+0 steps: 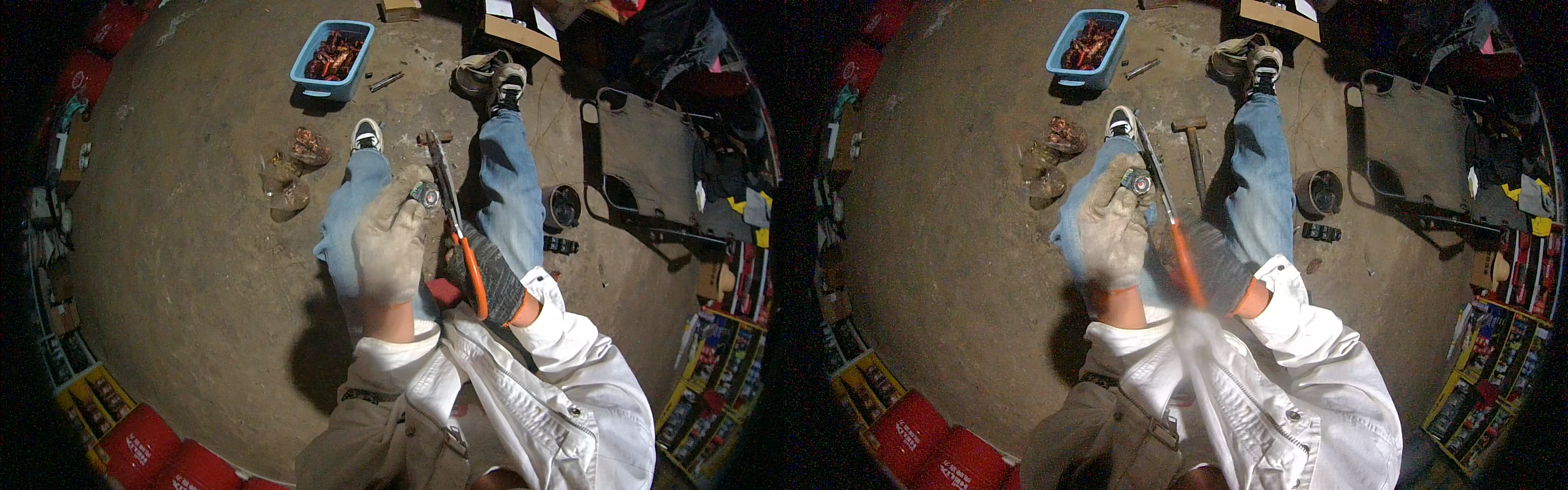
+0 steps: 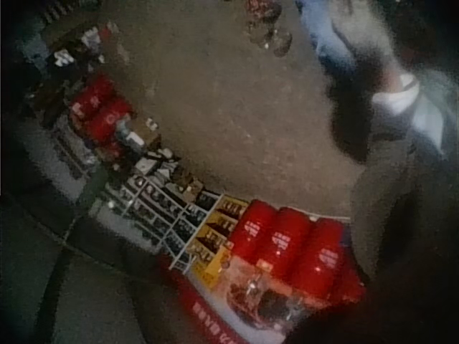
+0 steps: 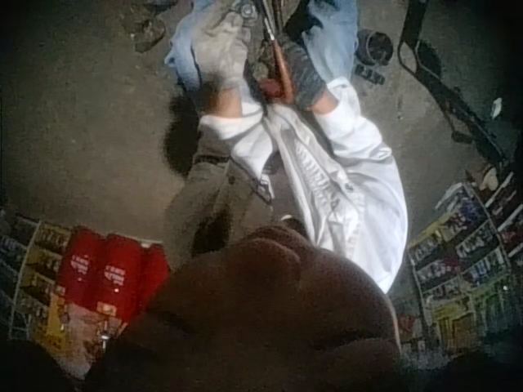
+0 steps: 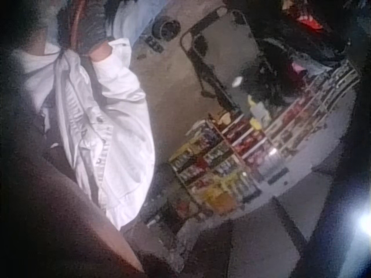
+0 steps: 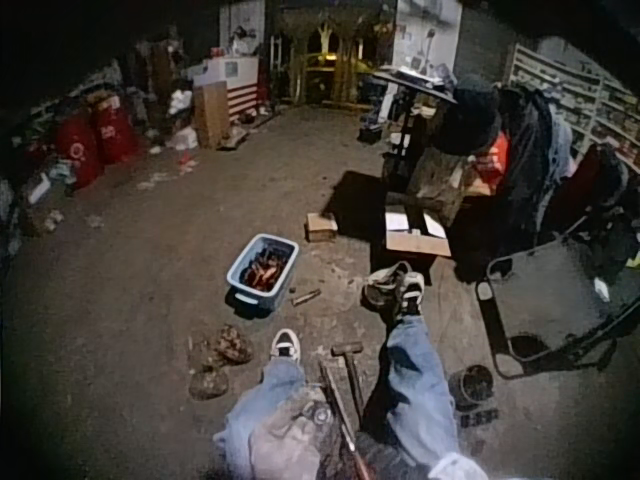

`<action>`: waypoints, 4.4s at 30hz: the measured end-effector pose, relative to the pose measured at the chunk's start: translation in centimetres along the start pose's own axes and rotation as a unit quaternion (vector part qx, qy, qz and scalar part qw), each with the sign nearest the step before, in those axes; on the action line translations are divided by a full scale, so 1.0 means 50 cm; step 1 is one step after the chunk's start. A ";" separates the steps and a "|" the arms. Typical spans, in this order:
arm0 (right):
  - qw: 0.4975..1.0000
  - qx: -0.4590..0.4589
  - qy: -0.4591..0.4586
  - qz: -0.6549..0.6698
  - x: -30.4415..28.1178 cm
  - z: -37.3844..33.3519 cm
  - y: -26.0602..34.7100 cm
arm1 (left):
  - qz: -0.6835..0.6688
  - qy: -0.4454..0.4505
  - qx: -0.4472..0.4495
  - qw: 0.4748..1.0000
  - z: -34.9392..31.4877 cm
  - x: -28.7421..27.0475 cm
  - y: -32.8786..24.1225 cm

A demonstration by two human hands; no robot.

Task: The person sits on the floor and uses a hammer and scissors to disassemble a small cylindrical electronic component. They repeatedly strike and pry the object, remove parts, and place debris into a nearby blue bin.

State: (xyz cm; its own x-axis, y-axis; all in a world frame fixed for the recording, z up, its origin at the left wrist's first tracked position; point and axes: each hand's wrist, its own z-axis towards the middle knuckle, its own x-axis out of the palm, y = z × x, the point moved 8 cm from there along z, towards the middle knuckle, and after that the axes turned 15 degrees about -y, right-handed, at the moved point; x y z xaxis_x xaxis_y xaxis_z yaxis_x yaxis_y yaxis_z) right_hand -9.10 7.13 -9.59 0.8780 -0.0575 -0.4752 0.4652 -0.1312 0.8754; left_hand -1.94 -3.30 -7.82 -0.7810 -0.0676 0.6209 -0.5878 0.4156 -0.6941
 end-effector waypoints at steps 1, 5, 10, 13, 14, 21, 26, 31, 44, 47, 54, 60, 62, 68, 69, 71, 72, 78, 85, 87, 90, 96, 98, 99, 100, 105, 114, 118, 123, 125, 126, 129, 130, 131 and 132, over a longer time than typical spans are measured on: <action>0.998 0.054 0.009 0.013 0.009 -0.007 -0.028 | -0.015 0.006 -0.003 1.000 0.000 0.002 0.004; 0.989 0.050 -0.040 0.131 0.005 -0.033 -0.051 | -0.107 0.026 -0.046 0.993 0.002 0.007 0.024; 0.965 0.023 -0.134 0.225 -0.002 -0.037 -0.037 | -0.192 0.101 -0.091 0.972 -0.004 0.026 0.018; 0.916 -0.062 -0.215 0.334 -0.023 -0.034 -0.009 | -0.146 0.092 -0.079 0.982 -0.005 0.027 0.012; 0.840 0.042 -0.176 0.511 -0.011 -0.033 -0.032 | -0.144 0.091 -0.076 0.982 -0.007 0.029 0.009; 0.973 -0.113 -0.162 0.120 -0.043 -0.053 0.041 | -0.144 0.069 -0.007 0.987 0.005 0.017 -0.012; 0.908 0.111 -0.111 0.389 0.003 -0.071 0.003 | -0.147 0.038 0.074 0.986 0.015 -0.004 -0.035; 0.948 0.160 -0.085 0.261 0.036 -0.080 -0.017 | -0.138 0.020 0.115 0.984 0.017 -0.008 -0.043; 0.942 -0.004 -0.304 -0.145 -0.077 0.014 0.068 | -0.086 0.033 0.081 0.992 -0.005 -0.001 -0.030; 0.923 -0.054 -0.339 -0.174 -0.088 0.018 0.091 | -0.074 0.011 0.084 0.994 -0.007 -0.001 -0.029; 0.940 -0.149 -0.263 -0.158 -0.050 0.033 0.133 | -0.035 -0.013 0.109 0.993 -0.001 -0.006 -0.036; 0.967 -0.064 -0.187 -0.163 -0.023 0.027 0.111 | -0.034 -0.003 0.104 0.994 0.002 -0.010 -0.030; 0.972 -0.090 -0.187 -0.108 -0.019 0.018 0.109 | -0.022 -0.013 0.100 0.995 0.003 -0.015 -0.026; 0.940 -0.254 -0.120 -0.194 0.025 0.000 0.086 | -0.070 0.006 0.067 0.995 0.008 -0.012 -0.018; 0.949 -0.242 -0.110 -0.172 0.027 -0.001 0.076 | -0.066 0.011 0.073 0.995 0.007 -0.010 -0.019; 0.965 -0.212 -0.089 -0.122 0.029 -0.002 0.063 | -0.059 0.009 0.078 0.995 0.006 -0.007 -0.017; 0.961 -0.222 -0.083 -0.141 0.032 -0.005 0.064 | -0.055 0.004 0.075 0.996 0.006 -0.007 -0.015; 0.967 -0.108 -0.204 -0.110 -0.024 0.007 0.060 | -0.058 -0.012 0.060 0.996 0.012 -0.017 -0.008; 0.920 -0.141 -0.292 -0.219 -0.093 0.023 0.088 | -0.102 0.025 -0.006 0.994 0.007 -0.020 0.002; 0.937 -0.105 -0.277 -0.184 -0.096 0.031 0.083 | -0.074 0.045 0.033 0.996 0.006 -0.014 -0.007; 0.960 -0.015 -0.226 -0.163 -0.087 0.041 0.059 | -0.047 0.030 0.032 0.998 0.009 -0.021 -0.005; 0.944 -0.089 -0.256 -0.188 -0.089 0.040 0.084 | -0.073 0.007 -0.004 0.997 0.006 -0.034 0.007; 0.945 -0.088 -0.250 -0.192 -0.088 0.042 0.082 | -0.085 -0.011 -0.018 0.996 0.008 -0.040 0.011; 0.944 -0.096 -0.251 -0.193 -0.089 0.043 0.085 | -0.100 -0.021 -0.028 0.994 0.011 -0.043 0.014; 0.942 -0.105 -0.252 -0.193 -0.091 0.043 0.088 | -0.114 -0.031 -0.038 0.992 0.013 -0.045 0.017; 0.959 -0.039 -0.234 -0.155 -0.096 0.046 0.066 | -0.130 0.005 -0.007 0.992 0.017 -0.034 0.007; 0.956 -0.050 -0.223 -0.181 -0.079 0.036 0.061 | -0.113 0.005 -0.013 0.993 0.017 -0.032 0.007; 0.960 -0.038 -0.181 -0.212 -0.073 0.035 0.051 | -0.079 -0.052 -0.050 0.994 0.022 -0.050 0.021; 0.945 -0.087 -0.197 -0.246 -0.079 0.042 0.052 | -0.044 -0.039 -0.049 0.997 0.024 -0.040 0.025; 0.949 -0.064 -0.198 -0.236 -0.077 0.042 0.042 | -0.015 -0.048 -0.050 0.997 0.024 -0.040 0.025; 0.948 -0.059 -0.199 -0.241 -0.076 0.041 0.039 | 0.008 -0.055 -0.048 0.997 0.023 -0.042 0.024; 0.946 -0.049 -0.213 -0.239 -0.071 0.037 0.035 | 0.210 -0.015 0.125 0.970 0.017 -0.026 -0.015; 0.947 -0.048 -0.223 -0.228 -0.069 0.038 0.036 | 0.216 -0.007 0.133 0.967 0.017 -0.023 -0.015; 0.950 -0.032 -0.225 -0.213 -0.067 0.039 0.031 | 0.221 0.002 0.142 0.965 0.016 -0.022 -0.015; 0.943 -0.064 -0.239 -0.224 -0.068 0.037 0.041 | 0.145 -0.005 0.073 0.987 0.023 -0.029 0.000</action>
State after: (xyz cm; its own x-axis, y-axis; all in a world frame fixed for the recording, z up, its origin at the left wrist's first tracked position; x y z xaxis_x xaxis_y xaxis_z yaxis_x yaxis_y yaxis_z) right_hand -11.32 5.24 -6.33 0.4528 -0.4681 -0.7588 0.8142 -0.1299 0.5659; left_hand -1.03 -4.24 -9.14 -0.9227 0.0254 0.3847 -0.3624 0.2833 -0.8879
